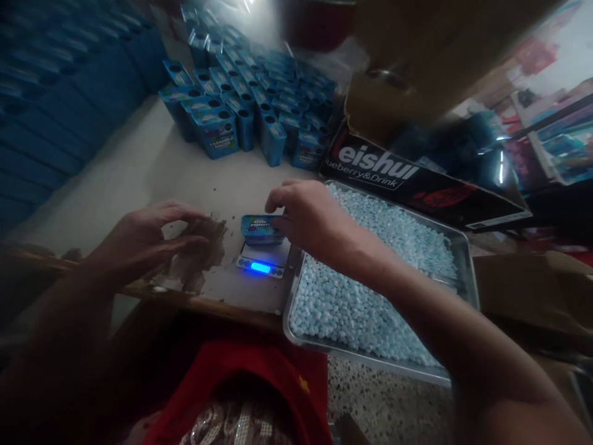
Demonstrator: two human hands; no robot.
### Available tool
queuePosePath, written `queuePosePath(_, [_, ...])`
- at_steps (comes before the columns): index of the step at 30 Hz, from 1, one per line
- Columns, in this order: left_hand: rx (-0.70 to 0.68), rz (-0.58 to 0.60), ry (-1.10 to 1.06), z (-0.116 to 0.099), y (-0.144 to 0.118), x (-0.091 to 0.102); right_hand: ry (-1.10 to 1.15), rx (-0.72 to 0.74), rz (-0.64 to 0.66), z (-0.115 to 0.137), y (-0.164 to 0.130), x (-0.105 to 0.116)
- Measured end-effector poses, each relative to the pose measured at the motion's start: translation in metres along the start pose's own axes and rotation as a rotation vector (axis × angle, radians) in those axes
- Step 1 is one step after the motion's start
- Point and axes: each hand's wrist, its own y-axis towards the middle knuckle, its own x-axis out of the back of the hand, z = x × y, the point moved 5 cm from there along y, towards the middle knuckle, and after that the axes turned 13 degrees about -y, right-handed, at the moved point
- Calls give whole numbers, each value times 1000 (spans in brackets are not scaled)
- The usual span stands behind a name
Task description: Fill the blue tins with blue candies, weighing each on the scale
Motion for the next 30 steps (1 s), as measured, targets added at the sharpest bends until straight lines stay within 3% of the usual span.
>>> queuePosePath(4, [1,23,7,2,-4,-1,87,-84,-145,-7,-11,7])
queuePosePath(6, [15,19,9,2,-6,-1,66,-152,-237,-21,-26,12])
queuePosePath(8, [32,0,18,0,-8,-1,-20,-227,-235,-41,-50,9])
queuePosePath(9, [40,-6,24,-1,-10,-1,-77,-269,-186,-52,-65,3])
queuePosePath(11, [56,-8,33,-4,-12,-2,-156,-339,44,-73,-97,-22])
queuePosePath(13, [64,4,34,-8,-14,-6,-185,-304,264,-79,-127,-52])
queuePosePath(15, [55,9,40,-11,-15,-12,-245,-242,352,-75,-145,-74])
queuePosePath(18, [24,19,57,-19,-17,-22,-314,-213,374,-65,-148,-90])
queuePosePath(24, [8,-45,172,-33,-27,-20,-111,-294,280,-76,-137,-73])
queuePosePath(30, [50,-42,206,-26,-34,-23,271,-447,121,-100,-145,-59])
